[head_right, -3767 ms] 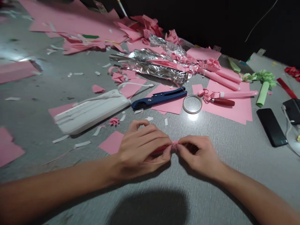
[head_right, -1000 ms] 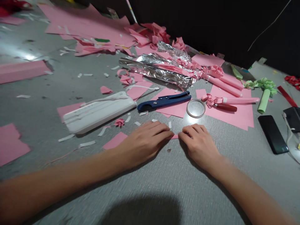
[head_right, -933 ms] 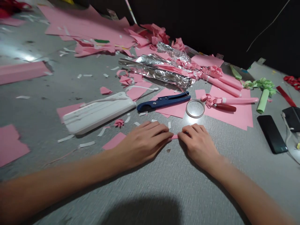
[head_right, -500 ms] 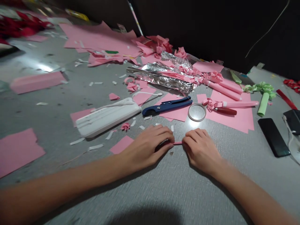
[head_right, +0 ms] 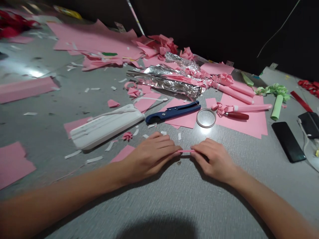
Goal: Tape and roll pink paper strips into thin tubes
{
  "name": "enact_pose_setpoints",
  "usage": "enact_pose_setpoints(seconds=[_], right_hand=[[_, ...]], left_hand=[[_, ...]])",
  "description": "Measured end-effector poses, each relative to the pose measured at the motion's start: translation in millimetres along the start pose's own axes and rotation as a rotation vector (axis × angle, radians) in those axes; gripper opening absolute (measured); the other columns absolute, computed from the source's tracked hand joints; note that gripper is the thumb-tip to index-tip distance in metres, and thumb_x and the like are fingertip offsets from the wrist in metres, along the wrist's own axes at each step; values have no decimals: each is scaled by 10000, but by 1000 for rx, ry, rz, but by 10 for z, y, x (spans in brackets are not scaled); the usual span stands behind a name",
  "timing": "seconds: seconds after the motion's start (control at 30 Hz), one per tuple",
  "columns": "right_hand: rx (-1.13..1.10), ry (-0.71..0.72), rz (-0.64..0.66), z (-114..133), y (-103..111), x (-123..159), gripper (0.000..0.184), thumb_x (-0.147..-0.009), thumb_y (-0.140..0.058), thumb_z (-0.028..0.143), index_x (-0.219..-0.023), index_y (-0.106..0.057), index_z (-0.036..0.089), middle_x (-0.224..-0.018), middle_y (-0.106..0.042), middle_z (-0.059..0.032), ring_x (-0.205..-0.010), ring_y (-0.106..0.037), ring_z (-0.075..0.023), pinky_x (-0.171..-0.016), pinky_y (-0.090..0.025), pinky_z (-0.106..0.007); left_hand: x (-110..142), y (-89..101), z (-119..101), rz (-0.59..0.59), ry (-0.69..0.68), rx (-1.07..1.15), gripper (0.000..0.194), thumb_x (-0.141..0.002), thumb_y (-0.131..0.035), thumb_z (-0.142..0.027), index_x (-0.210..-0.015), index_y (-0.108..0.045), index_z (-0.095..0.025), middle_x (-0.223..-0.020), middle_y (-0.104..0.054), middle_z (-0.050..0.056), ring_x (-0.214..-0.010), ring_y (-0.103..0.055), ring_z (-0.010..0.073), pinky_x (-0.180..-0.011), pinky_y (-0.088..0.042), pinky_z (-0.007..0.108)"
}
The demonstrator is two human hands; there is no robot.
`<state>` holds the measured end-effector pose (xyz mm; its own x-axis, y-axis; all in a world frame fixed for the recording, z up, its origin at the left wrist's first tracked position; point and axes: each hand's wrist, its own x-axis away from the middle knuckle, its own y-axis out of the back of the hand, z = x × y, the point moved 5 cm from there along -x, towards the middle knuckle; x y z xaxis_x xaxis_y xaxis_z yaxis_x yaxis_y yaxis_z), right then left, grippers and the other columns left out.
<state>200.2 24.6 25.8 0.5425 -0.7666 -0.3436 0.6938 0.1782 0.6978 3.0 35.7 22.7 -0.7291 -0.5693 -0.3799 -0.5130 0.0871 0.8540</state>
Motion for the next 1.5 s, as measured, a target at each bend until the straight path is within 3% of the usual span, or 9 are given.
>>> enact_pose_setpoints(seconds=[0.2,0.33,0.53,0.8,1.03,1.23,1.37,1.5], right_hand=[[48,52,8,31,32,24,381,-1167,-491,300,-964,-782,162,-712,-722,-36,-608,-577,-162,-588,-421,-299],[11,34,27,31,50,39,402,-1169,-477,299,-932,-774,171,-690,-710,-25,-580,-587,-147,-568,-424,-282],[12,48,78,93,-36,47,382,-1163,-477,271,-935,-768,171,-708,-727,-35,-591,-602,-151,-584,-440,-282],[21,102,95,172,-58,62,426,-1176,-437,270,-909,-748,152,-682,-709,-40,-567,-575,-150,-565,-404,-294],[-100,-31,109,194,-83,75,260,-1125,-558,257,-1025,-781,171,-882,-829,-63,-723,-731,-174,-693,-535,-282],[-108,-30,45,226,-132,112,364,-1138,-514,261,-907,-773,152,-729,-767,-52,-605,-658,-156,-617,-496,-274],[-153,-46,34,200,-129,121,325,-1125,-533,246,-946,-787,147,-796,-804,-72,-654,-689,-159,-650,-513,-268],[-216,-161,69,101,-84,107,300,-1119,-559,272,-1001,-808,154,-824,-815,-65,-690,-710,-160,-683,-520,-262]], left_hand=[[-13,56,14,25,7,62,458,-1184,-364,-289,-842,-644,-169,-752,-639,27,-694,-517,184,-735,-380,345],[-38,84,-4,54,5,67,444,-1173,-387,-267,-841,-665,-170,-763,-658,30,-706,-534,188,-754,-396,354],[-47,45,-118,9,-53,28,338,-1163,-445,-283,-1043,-738,-165,-866,-744,51,-793,-611,208,-797,-410,378],[0,-4,-186,-15,-118,-57,424,-1164,-376,-214,-839,-645,-170,-750,-670,48,-718,-545,206,-712,-371,365],[-28,-36,-227,-19,-180,-102,403,-1164,-408,-214,-856,-664,-166,-715,-657,27,-686,-521,198,-703,-358,370],[-21,-56,-255,50,-158,-27,415,-1171,-358,-218,-893,-663,-166,-742,-659,36,-696,-529,201,-717,-365,363],[-11,-32,-223,58,-137,-5,395,-1147,-373,-188,-863,-647,-169,-746,-659,44,-704,-525,206,-715,-367,360],[-5,-14,-82,41,-96,10,431,-1159,-363,-228,-850,-658,-170,-734,-657,41,-697,-534,202,-716,-374,355]])
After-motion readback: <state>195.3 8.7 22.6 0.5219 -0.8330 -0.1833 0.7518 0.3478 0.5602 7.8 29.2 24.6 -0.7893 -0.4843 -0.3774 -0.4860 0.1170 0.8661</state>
